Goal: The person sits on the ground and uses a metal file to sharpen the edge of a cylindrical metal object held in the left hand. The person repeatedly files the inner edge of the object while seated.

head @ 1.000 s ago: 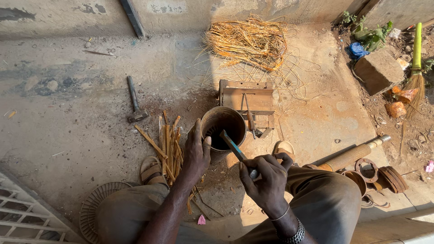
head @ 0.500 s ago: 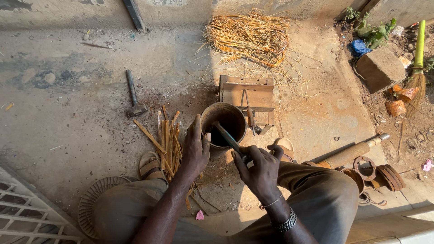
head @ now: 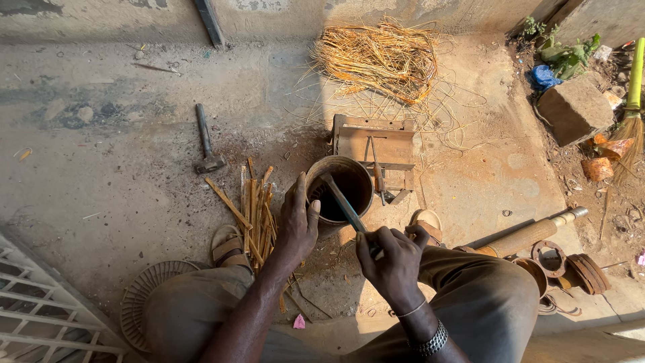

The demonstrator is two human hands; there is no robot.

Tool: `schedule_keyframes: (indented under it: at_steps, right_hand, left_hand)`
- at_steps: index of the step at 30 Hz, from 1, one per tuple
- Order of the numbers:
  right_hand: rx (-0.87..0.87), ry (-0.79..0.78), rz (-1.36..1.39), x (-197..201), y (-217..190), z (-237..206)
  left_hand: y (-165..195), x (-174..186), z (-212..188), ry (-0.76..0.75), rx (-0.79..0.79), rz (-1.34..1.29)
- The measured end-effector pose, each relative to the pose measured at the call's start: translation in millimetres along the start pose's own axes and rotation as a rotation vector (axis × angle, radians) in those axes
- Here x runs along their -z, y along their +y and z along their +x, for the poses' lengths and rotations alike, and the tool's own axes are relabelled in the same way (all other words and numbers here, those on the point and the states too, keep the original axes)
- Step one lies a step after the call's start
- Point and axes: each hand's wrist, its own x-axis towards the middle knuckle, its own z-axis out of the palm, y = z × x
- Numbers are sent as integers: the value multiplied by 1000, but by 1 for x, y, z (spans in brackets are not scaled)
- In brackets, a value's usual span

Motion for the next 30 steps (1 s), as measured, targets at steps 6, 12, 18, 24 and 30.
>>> schedule_keyframes:
  at_steps: [6, 12, 18, 24, 30]
  right_hand:
    - [67, 165, 84, -4, 0, 1]
    - [-67, -37, 92, 2, -1, 1]
    - [-5, 4, 64, 3, 5, -2]
    - [55, 190, 79, -2, 5, -5]
    - [-15, 114, 68, -9, 13, -7]
  left_hand:
    - [6, 3, 0, -15, 34, 3]
    - [10, 4, -2, -23, 37, -43]
    - [13, 7, -1, -58, 82, -44]
    - [13, 7, -1, -46, 51, 7]
    - [10, 5, 0, -23, 16, -29]
